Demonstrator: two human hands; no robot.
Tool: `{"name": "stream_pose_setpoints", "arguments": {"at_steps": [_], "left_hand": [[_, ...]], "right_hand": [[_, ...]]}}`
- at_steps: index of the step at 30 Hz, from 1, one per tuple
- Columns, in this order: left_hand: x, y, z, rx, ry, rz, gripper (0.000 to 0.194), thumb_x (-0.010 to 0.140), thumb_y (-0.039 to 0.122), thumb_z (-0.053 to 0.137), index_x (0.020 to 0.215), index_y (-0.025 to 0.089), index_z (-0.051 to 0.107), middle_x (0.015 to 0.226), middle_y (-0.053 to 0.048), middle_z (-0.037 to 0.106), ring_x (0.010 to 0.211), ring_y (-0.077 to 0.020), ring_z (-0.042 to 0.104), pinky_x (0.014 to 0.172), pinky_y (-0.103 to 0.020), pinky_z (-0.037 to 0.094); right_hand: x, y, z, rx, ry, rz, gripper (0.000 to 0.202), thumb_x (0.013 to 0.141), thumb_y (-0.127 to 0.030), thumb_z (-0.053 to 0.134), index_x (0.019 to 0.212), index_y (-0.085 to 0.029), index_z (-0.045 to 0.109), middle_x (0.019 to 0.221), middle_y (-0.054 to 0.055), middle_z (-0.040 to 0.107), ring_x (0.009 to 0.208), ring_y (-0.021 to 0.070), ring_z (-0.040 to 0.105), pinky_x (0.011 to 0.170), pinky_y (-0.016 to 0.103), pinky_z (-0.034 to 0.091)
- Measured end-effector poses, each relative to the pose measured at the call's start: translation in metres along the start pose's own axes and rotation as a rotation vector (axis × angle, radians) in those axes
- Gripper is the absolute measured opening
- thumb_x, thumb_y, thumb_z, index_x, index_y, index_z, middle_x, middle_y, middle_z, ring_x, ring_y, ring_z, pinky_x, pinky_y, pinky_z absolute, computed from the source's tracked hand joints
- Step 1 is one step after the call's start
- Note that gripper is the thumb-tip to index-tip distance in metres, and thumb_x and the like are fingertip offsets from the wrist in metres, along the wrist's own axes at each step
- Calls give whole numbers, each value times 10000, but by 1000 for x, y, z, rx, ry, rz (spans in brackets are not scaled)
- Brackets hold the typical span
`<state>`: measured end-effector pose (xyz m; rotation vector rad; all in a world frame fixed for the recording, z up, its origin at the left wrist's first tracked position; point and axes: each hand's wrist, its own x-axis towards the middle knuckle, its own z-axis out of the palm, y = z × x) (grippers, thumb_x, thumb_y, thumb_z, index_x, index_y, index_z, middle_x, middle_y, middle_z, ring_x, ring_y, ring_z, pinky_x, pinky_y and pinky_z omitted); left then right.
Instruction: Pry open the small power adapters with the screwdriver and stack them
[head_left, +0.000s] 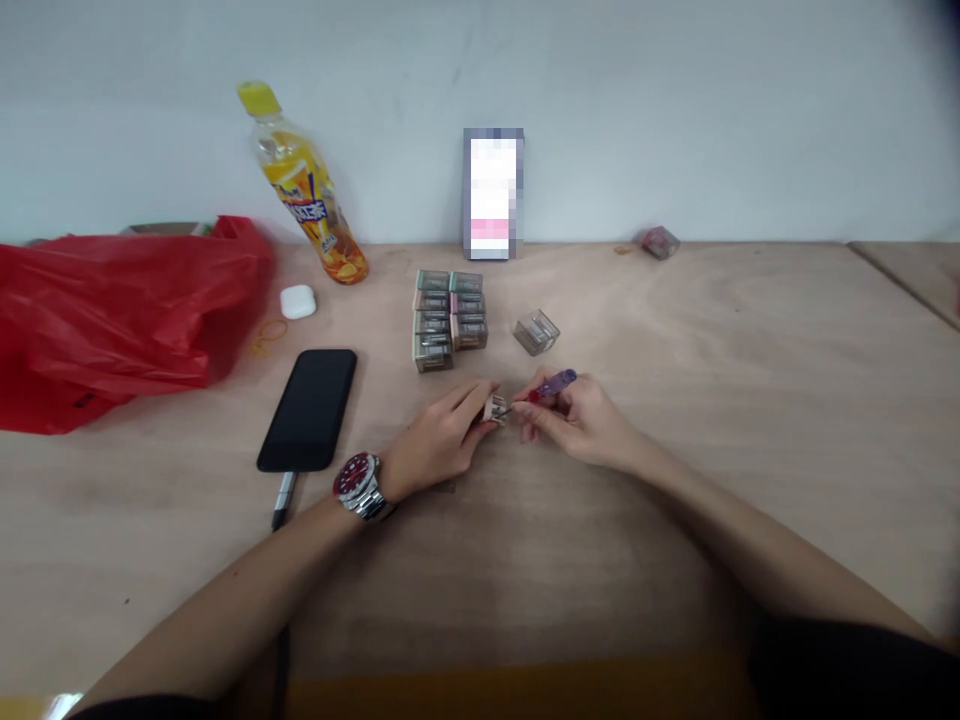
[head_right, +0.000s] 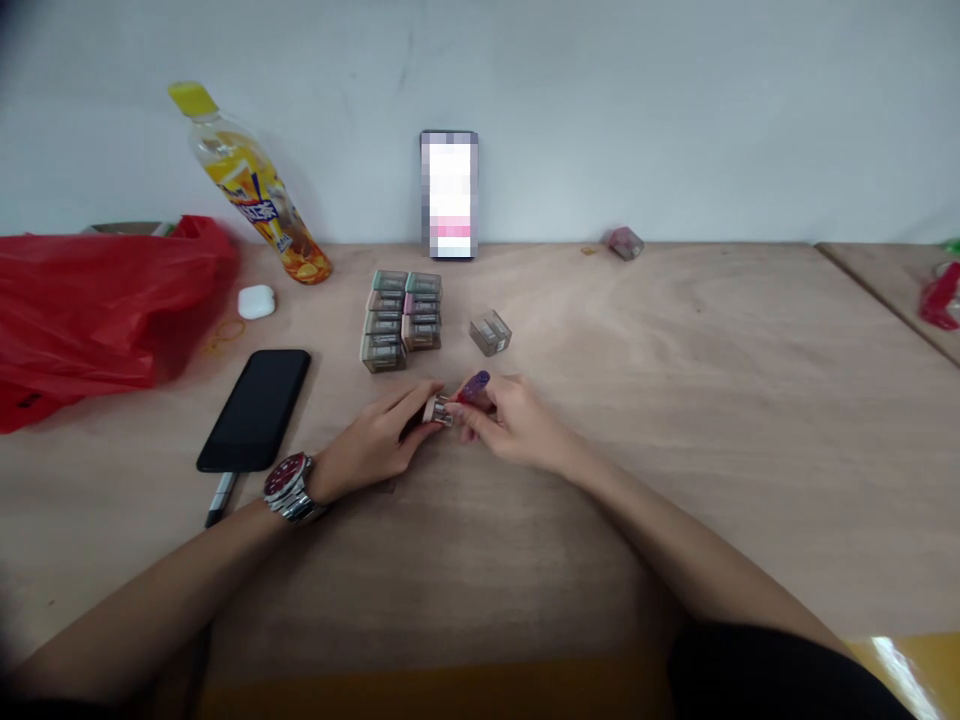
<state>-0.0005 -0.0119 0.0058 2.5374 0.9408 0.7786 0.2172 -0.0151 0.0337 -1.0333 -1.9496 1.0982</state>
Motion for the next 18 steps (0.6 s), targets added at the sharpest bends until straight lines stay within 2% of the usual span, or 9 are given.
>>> {"name": "stream_pose_setpoints", "arguments": {"at_steps": [5,9,13,18], "left_hand": [[1,-1,1,0,11,5,381,951,215,509,1315,134,430,1263,-141,585,1172,-228,582,998,-369,510],[1,-1,1,-6,13,10,375,953,212,504,1314,137,433,1261,-143,586,1172,-228,582,997,-378,512],[0,-1,1,-6,10,5,381,957,220,493,1324,141,427,1262,-143,584,1179,-236,577,998,-395,511],[0,0,0,-26,-17,1,362,956,190,474,1312,142,432,1261,-146,578,1190,-242,564,1008,-411,504]], "right_hand": [[0,-2,6,-127,81,-1,270,906,-359,592,714,-190,507,551,-20,593,459,98,537,447,232,384],[0,0,11,-160,182,32,358,888,-416,603,660,-208,422,460,-52,495,415,85,445,419,229,306],[0,5,17,-157,223,60,388,863,-466,622,642,-195,453,513,-31,525,465,93,472,450,233,344],[0,6,20,-288,179,-83,289,916,-379,556,719,-168,563,630,3,573,557,114,512,532,259,387]]}}
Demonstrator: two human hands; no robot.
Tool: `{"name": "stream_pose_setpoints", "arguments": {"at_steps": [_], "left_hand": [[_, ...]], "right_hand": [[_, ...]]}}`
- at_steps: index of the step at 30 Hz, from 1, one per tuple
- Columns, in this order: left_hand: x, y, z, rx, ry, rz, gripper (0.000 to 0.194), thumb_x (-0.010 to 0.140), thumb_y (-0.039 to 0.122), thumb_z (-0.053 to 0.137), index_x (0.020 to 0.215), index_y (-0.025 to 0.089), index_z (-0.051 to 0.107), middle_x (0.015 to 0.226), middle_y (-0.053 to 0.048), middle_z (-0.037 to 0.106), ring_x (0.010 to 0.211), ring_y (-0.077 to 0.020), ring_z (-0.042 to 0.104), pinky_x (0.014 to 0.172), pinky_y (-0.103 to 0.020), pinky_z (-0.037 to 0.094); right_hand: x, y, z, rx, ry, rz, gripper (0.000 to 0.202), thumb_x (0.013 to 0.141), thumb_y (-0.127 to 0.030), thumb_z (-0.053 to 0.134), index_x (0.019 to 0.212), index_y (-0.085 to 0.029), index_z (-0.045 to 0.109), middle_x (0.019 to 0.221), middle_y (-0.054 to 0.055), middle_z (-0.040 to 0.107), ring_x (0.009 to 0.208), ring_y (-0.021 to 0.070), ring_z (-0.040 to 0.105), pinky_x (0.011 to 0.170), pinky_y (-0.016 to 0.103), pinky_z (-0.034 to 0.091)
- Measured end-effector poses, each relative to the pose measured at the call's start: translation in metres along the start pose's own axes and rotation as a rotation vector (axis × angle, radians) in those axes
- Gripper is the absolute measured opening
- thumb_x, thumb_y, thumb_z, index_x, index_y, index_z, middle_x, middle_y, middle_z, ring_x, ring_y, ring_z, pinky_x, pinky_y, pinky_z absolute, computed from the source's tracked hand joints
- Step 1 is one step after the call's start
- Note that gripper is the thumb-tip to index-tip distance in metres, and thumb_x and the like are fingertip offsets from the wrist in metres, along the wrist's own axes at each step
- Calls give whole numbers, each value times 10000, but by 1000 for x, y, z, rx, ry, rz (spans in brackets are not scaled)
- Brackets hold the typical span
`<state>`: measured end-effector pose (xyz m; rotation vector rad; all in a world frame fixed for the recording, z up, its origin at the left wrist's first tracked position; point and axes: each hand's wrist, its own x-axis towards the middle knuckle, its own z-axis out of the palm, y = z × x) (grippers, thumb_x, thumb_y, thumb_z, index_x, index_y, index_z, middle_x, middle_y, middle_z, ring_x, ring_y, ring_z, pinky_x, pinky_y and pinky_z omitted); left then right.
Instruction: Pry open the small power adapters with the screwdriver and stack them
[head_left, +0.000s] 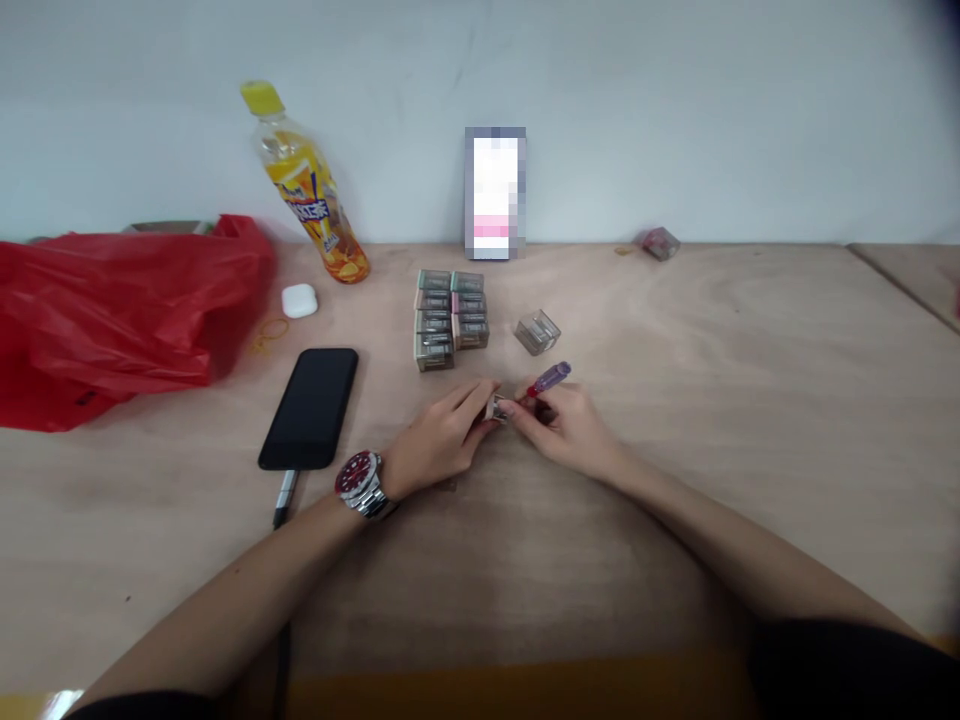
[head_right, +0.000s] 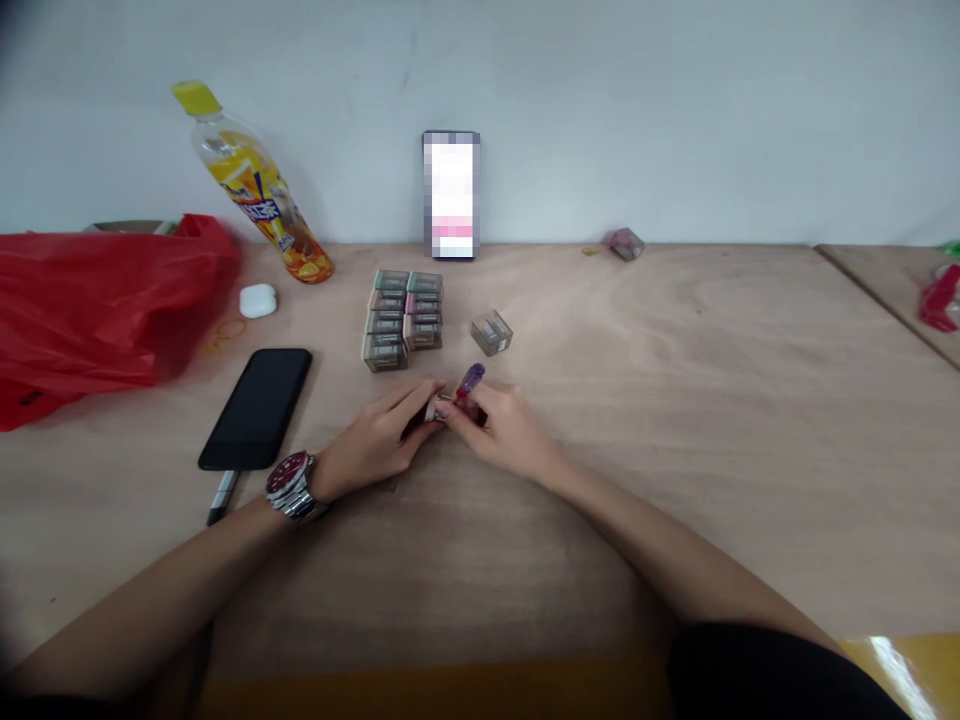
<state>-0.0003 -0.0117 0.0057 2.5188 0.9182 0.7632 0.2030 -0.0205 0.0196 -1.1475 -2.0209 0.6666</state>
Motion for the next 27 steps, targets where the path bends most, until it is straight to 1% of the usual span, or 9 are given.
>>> {"name": "stream_pose_setpoints", "arguments": {"at_steps": [3,6,8,11,17,19,22,25,27], "left_hand": [[0,0,-1,-4,1,-4,374,951,175,472,1322,155,423,1268,-143,573,1197,-242,561,1012,-419,502],[0,1,-1,-3,-13,-13,362,952,169,467,1313,154,432,1265,-139,576,1201,-240,559,1014,-415,501],[0,1,-1,8,-15,-14,357,953,175,471,1308,153,435,1262,-139,578,1200,-242,560,1006,-414,507],[0,0,0,32,1,-3,373,956,193,481,1321,148,419,1269,-142,575,1200,-244,561,1002,-411,509],[0,0,0,23,4,9,390,961,196,475,1340,147,400,1271,-145,571,1197,-244,560,1005,-407,503],[0,0,0,20,4,9,384,961,197,474,1334,145,404,1266,-147,573,1188,-244,564,1000,-407,505],[0,0,0,12,3,8,372,957,189,473,1322,146,413,1274,-144,566,1196,-243,558,1013,-410,497],[0,0,-1,-8,-2,3,358,956,176,466,1311,162,424,1269,-134,569,1200,-241,556,1013,-416,496],[1,1,-1,-14,-3,1,354,956,173,464,1308,166,429,1258,-133,574,1189,-240,561,1003,-419,500]], "right_hand": [[0,-1,-2,-20,-10,-43,203,920,-327,545,814,-164,599,679,12,592,581,122,523,558,269,404],[1,1,-5,56,-86,-73,115,912,-265,547,923,-168,607,822,38,640,678,141,578,622,279,449],[1,4,-6,100,-130,-76,87,906,-233,546,929,-173,605,868,45,644,737,154,597,662,287,466],[1,9,-5,104,-128,-41,77,904,-244,560,883,-178,592,817,35,632,750,161,595,675,291,465],[1,8,-2,6,-126,10,207,919,-340,551,786,-183,535,663,-5,559,589,122,492,525,252,354],[2,7,-1,-20,-124,6,225,927,-343,535,767,-185,527,643,-9,543,579,121,483,515,252,342],[4,6,-1,-13,-118,-52,189,935,-304,520,797,-182,562,718,18,588,676,148,551,600,277,414],[4,8,0,50,-130,-108,119,932,-260,523,899,-184,608,868,53,647,828,183,609,738,324,479],[4,10,1,98,-133,-104,119,932,-252,526,965,-191,622,943,63,669,888,194,630,791,345,501]]}}
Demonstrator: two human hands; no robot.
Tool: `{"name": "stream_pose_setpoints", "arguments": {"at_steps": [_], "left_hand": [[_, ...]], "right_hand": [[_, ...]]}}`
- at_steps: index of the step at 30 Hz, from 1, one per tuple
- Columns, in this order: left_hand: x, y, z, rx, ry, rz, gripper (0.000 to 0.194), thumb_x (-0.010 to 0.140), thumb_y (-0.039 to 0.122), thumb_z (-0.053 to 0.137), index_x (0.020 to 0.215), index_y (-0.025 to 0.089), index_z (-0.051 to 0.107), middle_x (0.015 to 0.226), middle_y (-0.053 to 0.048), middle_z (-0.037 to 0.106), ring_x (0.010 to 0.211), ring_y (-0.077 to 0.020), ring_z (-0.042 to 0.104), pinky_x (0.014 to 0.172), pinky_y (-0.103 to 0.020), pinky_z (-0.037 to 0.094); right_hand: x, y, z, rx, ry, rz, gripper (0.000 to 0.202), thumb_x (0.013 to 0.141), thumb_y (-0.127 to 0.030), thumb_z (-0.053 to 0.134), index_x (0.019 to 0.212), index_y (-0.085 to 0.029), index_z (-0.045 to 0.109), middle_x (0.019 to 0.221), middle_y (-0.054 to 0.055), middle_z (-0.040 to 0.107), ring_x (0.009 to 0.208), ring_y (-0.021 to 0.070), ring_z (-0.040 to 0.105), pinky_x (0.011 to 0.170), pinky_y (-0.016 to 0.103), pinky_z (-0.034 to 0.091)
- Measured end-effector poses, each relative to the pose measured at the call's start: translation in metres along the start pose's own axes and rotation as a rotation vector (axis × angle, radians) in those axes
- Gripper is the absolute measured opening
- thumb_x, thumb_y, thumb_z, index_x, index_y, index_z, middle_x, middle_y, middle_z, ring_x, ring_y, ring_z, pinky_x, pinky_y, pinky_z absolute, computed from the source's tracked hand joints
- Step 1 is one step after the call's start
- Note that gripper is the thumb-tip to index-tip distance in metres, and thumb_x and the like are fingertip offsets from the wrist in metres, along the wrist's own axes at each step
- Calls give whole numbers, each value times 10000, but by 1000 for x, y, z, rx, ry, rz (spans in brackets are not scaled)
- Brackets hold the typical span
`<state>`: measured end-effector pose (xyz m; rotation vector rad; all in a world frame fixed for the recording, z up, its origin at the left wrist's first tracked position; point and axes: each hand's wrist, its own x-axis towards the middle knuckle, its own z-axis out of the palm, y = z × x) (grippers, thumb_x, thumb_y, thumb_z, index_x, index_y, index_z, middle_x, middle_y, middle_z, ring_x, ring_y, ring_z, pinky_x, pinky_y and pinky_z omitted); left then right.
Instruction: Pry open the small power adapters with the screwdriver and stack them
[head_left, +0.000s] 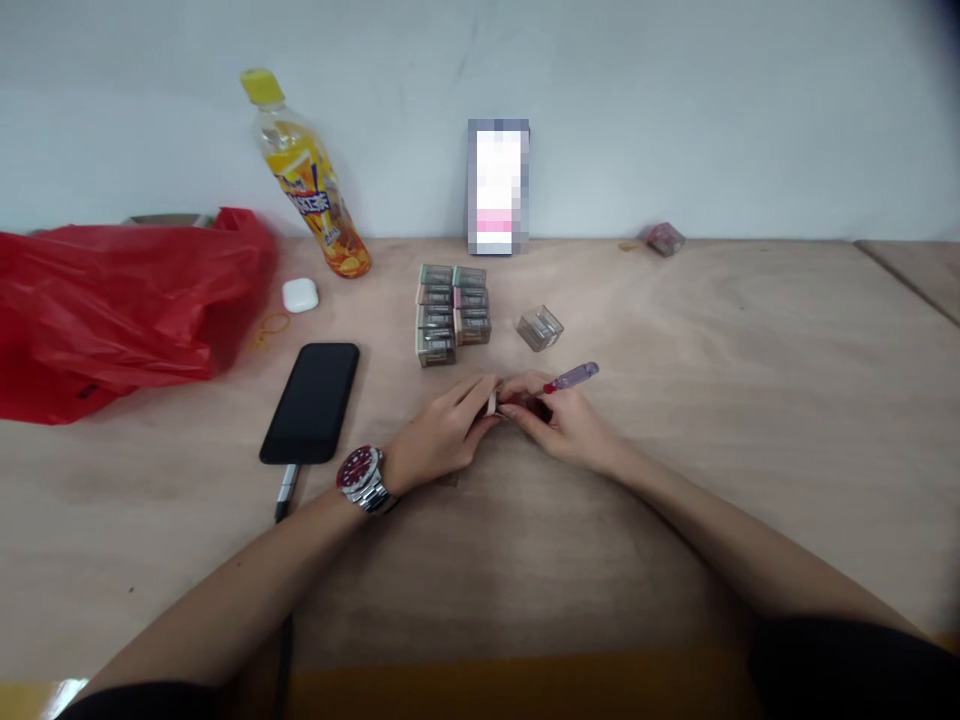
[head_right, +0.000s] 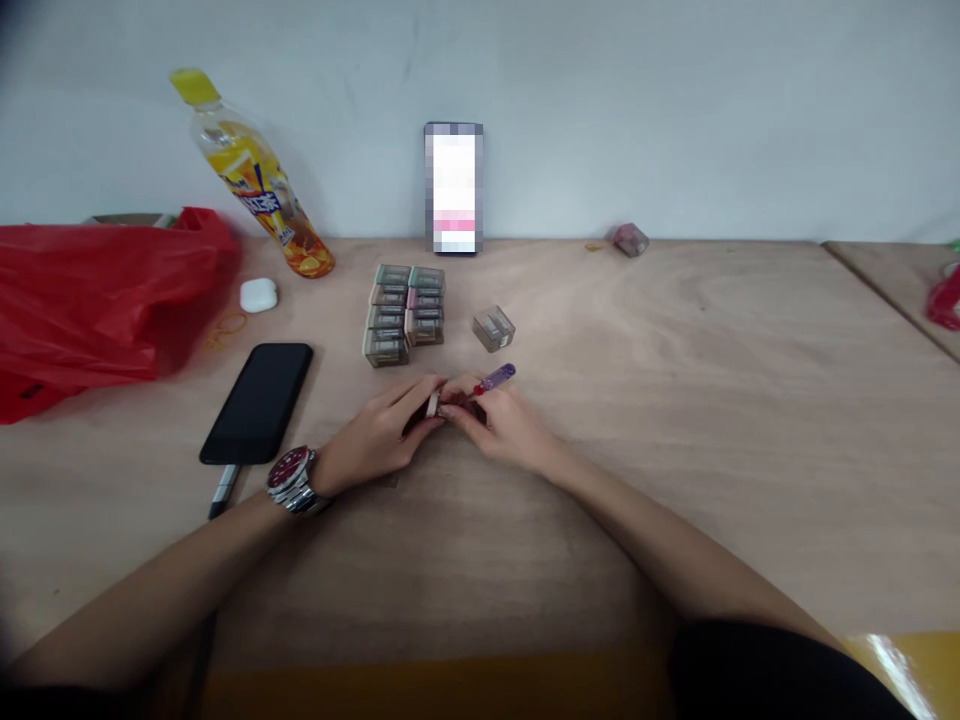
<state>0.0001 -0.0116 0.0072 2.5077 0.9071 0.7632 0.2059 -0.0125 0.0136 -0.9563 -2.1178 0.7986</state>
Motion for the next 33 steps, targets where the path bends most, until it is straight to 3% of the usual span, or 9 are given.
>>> {"name": "stream_pose_setpoints", "arguments": {"at_steps": [5,12,16,19,22,26,29,33], "left_hand": [[0,0,0,9,4,4,362,956,175,466,1316,164,423,1251,-133,576,1185,-239,562,1003,-412,497],[0,-1,0,8,-14,-5,355,962,189,463,1313,154,428,1264,-131,570,1206,-236,549,1023,-401,483],[0,-1,1,7,0,3,370,961,197,467,1327,166,426,1271,-133,571,1209,-242,552,1016,-417,491],[-1,-2,2,22,6,10,388,962,213,475,1342,157,420,1280,-144,567,1216,-245,548,1016,-420,494],[-2,-3,2,59,61,33,431,957,228,498,1367,140,401,1279,-157,567,1204,-248,553,1014,-417,497],[-2,-1,-1,78,220,-19,512,945,228,529,1422,168,350,1268,-150,572,1189,-246,559,1019,-423,492],[-3,0,-3,79,337,-100,574,940,240,544,1456,197,296,1278,-141,572,1186,-242,567,1026,-427,489],[-3,-1,-2,55,356,-157,533,949,258,531,1435,208,320,1332,-135,544,1202,-243,567,1028,-427,495]], "right_hand": [[-2,3,2,36,5,21,144,938,-248,524,991,-194,646,985,64,699,948,203,658,861,364,514],[-2,2,1,-5,20,30,173,947,-255,512,956,-188,671,955,58,724,904,199,677,836,344,518],[-3,2,0,-1,25,29,178,947,-270,511,917,-180,662,914,55,716,835,183,670,762,311,513],[-4,3,-1,19,54,90,178,938,-312,528,893,-175,632,802,33,679,668,141,611,605,264,469],[-4,3,-4,32,100,203,238,924,-398,547,848,-175,583,646,-12,593,513,102,485,481,238,372],[-2,3,-9,-110,108,257,424,921,-470,522,609,-188,472,504,-41,461,465,88,404,459,238,303],[-2,2,-11,-275,41,287,497,906,-479,535,522,-186,417,441,-51,378,425,77,333,456,249,244],[-6,0,-9,-416,-62,239,500,871,-516,570,506,-186,486,414,-44,400,406,80,314,468,269,218]]}}
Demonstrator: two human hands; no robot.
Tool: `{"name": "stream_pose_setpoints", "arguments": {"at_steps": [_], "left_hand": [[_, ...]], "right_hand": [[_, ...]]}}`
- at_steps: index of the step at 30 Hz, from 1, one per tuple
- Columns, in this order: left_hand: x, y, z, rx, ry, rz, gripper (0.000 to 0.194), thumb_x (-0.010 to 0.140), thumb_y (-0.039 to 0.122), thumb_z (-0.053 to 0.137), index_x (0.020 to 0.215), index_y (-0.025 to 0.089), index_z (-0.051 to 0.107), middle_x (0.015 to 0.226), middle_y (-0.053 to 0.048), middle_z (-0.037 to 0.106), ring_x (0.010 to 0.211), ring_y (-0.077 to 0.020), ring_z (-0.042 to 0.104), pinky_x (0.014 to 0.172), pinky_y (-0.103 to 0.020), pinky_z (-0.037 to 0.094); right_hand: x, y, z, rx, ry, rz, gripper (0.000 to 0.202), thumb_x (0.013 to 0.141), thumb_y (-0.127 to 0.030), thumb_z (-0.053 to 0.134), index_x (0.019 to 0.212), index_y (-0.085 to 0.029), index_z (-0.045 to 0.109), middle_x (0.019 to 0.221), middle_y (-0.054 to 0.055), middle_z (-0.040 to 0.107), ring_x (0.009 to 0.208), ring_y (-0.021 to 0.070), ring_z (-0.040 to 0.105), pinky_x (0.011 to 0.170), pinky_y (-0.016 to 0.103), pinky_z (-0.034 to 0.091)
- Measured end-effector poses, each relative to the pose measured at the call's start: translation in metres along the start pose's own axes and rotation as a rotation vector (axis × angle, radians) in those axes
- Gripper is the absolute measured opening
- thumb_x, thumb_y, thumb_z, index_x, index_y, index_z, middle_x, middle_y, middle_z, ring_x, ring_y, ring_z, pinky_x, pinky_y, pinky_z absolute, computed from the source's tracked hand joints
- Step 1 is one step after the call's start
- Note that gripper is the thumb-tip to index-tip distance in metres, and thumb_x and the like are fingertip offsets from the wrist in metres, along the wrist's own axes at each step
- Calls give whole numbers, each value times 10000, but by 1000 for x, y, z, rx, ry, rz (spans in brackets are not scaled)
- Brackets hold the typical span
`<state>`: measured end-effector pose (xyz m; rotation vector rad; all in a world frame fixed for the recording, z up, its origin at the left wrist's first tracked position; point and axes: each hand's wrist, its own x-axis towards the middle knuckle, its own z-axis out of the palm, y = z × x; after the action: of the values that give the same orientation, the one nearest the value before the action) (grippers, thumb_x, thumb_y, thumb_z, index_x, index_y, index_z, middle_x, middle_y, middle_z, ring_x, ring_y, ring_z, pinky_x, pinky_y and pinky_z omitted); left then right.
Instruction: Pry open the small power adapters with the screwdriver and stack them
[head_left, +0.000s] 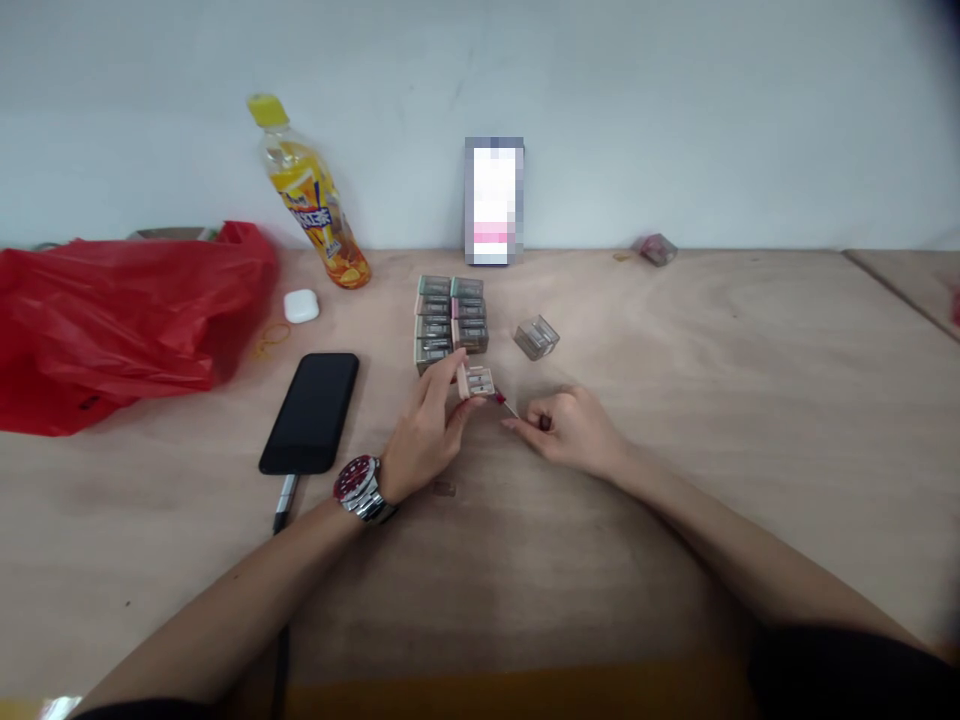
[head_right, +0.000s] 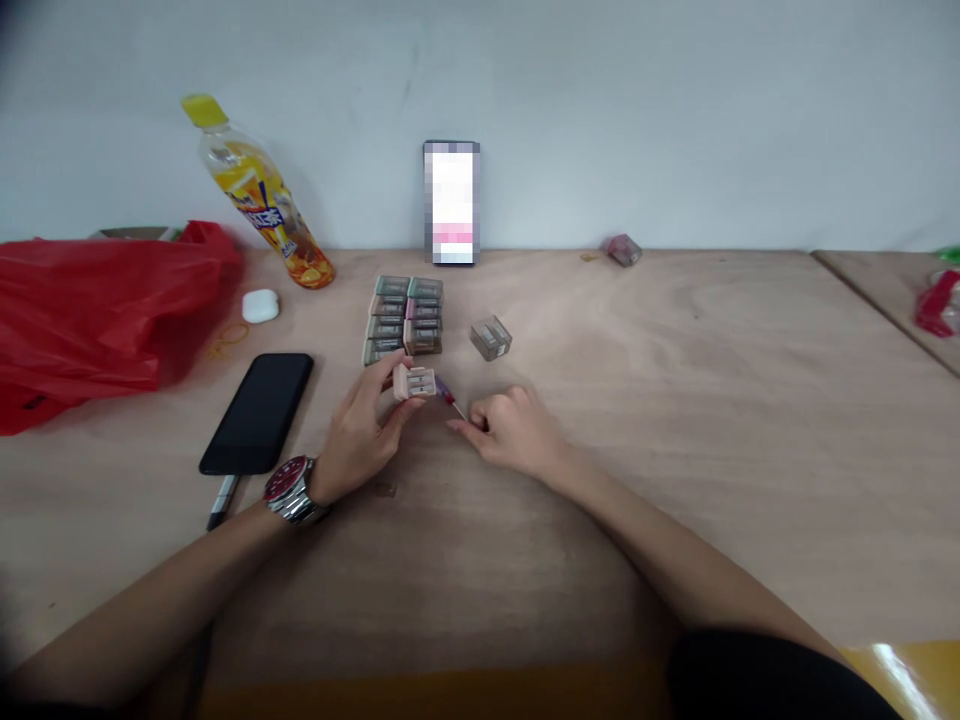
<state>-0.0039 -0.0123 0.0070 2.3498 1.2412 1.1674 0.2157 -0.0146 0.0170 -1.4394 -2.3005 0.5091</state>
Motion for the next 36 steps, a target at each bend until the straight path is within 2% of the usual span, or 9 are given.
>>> {"name": "stream_pose_setpoints", "arguments": {"at_steps": [3,6,8,10,13,16,22,25,36], "left_hand": [[0,0,1,-30,-12,14,504,953,258,523,1420,198,344,1343,-135,530,1223,-239,553,1013,-402,513],[2,1,1,-9,4,53,489,947,249,533,1404,187,371,1322,-139,532,1229,-234,541,1017,-388,510],[3,2,1,21,21,78,488,939,239,546,1396,177,384,1297,-142,536,1222,-228,538,1029,-381,498],[3,2,0,33,16,86,496,933,233,558,1394,176,386,1279,-138,541,1212,-222,539,1036,-375,489],[3,2,1,12,-13,68,540,927,257,573,1415,183,354,1268,-136,547,1179,-219,560,1019,-372,501],[2,2,1,-14,-22,27,568,921,295,584,1421,185,336,1264,-139,551,1142,-223,585,989,-379,522],[2,0,0,-65,2,-32,470,927,292,572,1358,189,414,1257,-124,560,1089,-208,614,962,-371,533],[3,-1,-2,-79,17,-46,459,926,295,573,1349,193,426,1251,-121,566,1065,-205,622,948,-373,534],[2,-1,-2,-57,-81,27,505,858,304,666,1301,191,453,1188,-111,603,1088,-216,603,948,-378,513]], "right_hand": [[-1,0,2,-9,67,-45,487,878,-504,562,516,-189,476,430,-38,428,416,87,359,478,269,261],[4,5,2,3,370,-17,357,891,-423,551,618,-197,509,545,-9,515,517,126,479,546,277,384],[12,12,1,-56,593,24,238,866,-411,572,798,-183,575,748,55,600,729,199,572,686,332,468],[22,20,0,-129,675,89,390,813,-456,623,1046,-147,575,1038,147,606,996,289,560,836,426,480],[37,31,2,-179,597,207,579,772,-514,658,1174,-111,552,1148,203,587,1072,355,525,884,518,461],[43,36,5,-156,510,209,450,802,-468,639,1101,-133,612,1025,173,649,992,352,554,871,542,456],[33,33,-5,282,262,-160,429,841,-380,632,1217,-188,555,1119,112,639,921,246,613,771,393,517],[29,29,-11,390,137,-243,440,849,-368,642,1247,-203,552,1123,101,638,936,238,620,791,391,518],[23,17,-6,437,103,-336,457,829,-340,685,1248,-203,565,1144,107,650,999,242,624,869,410,507]]}}
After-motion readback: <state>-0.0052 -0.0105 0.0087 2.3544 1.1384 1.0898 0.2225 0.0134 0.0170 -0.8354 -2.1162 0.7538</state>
